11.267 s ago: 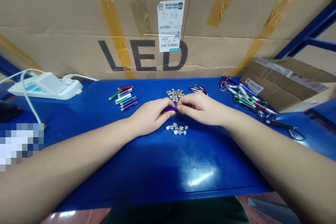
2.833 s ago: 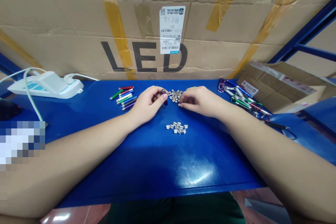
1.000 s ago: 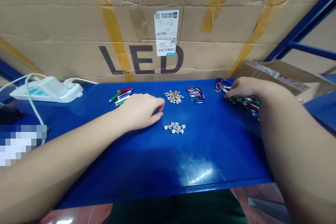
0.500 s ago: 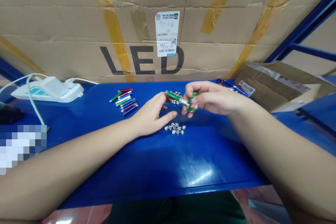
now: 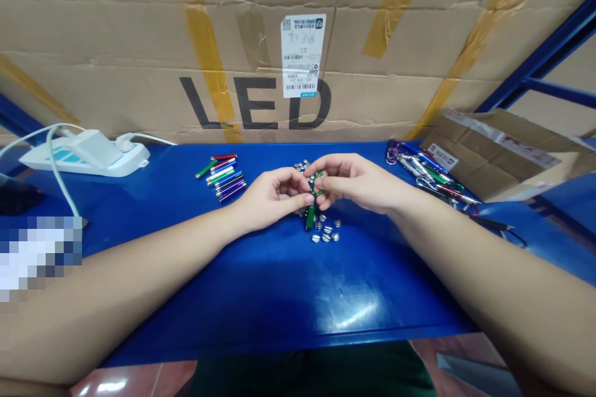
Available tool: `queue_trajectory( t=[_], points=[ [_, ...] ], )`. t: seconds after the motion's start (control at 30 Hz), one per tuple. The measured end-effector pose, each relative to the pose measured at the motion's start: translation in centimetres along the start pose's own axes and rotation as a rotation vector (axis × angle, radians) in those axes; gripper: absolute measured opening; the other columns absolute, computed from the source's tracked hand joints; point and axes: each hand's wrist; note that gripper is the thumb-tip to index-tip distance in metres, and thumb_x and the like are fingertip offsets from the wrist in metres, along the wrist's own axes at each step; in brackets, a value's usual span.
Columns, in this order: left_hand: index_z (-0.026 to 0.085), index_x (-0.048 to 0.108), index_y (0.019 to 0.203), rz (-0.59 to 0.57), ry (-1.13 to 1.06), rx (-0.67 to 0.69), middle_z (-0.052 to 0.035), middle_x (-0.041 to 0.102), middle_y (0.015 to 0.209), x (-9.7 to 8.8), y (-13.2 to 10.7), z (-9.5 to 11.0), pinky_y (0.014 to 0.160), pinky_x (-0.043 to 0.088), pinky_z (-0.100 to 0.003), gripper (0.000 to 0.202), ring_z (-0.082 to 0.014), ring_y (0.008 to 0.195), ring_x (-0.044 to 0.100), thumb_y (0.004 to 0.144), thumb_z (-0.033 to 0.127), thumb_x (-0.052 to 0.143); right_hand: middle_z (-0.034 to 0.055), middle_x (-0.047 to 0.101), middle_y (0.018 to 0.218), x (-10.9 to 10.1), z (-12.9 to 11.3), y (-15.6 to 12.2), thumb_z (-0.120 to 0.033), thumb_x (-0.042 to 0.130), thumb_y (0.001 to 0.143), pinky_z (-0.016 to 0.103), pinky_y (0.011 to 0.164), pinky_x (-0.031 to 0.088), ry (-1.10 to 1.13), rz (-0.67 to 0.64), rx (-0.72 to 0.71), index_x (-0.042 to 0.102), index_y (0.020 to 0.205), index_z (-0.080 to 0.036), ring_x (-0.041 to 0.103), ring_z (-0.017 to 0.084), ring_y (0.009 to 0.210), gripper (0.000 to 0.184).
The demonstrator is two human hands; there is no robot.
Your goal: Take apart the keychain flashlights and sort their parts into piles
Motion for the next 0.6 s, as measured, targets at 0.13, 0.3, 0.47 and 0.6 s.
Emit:
queue_trajectory(
  t=[0.13,0.3,0.47,0.6],
  points=[
    [0.016,0.061,0.097,0.047,-0.014,0.018,-0.0029,0.070,0.092,0.2,0.0,0.2,0.073,0.058,-0.026,0.030,-0.0118,0.077,0.069,0.082,0.028,0.084,0.0031,0.077,0.088,0.5,0.6,0.3,-0.027,0.089,0.076,0.029,0.076,0.068,0.092,0.041,-0.024,0.071,0.109,-0.018,0.078,0.016,0.076,0.039],
    [0.016,0.060,0.104,0.114,-0.016,0.026,-0.0028,0.069,0.093,0.0,0.2,0.1,0.073,0.058,-0.026,0.033,-0.0120,0.077,0.069,0.083,0.027,0.082,0.0039,0.077,0.091,0.2,1.1,0.8,-0.030,0.089,0.076,0.032,0.081,0.066,0.095,0.087,-0.063,0.068,0.107,-0.018,0.077,0.017,0.082,0.039],
    [0.016,0.063,0.110,0.286,0.081,0.025,-0.0018,0.066,0.086,-0.5,0.5,-0.2,0.062,0.055,-0.023,0.023,-0.0103,0.067,0.063,0.091,0.027,0.071,0.0067,0.076,0.094,-1.9,1.7,1.1,-0.028,0.075,0.085,0.036,0.082,0.060,-0.431,0.263,-0.242,0.070,0.105,-0.018,0.072,0.020,0.086,0.023],
    [0.016,0.065,0.108,0.365,0.142,-0.006,0.0014,0.061,0.072,-0.8,0.6,-0.2,0.058,0.049,-0.023,0.015,-0.0103,0.061,0.057,0.096,0.024,0.063,0.0079,0.078,0.102,-2.8,1.6,0.8,-0.015,0.061,0.088,0.038,0.090,0.055,-0.912,0.203,-0.325,0.075,0.098,-0.018,0.072,0.022,0.093,0.018]
  ],
)
Point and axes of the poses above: each hand's wrist, its own y-axis towards the middle knuckle, its own x-axis out of the palm, z = x × y
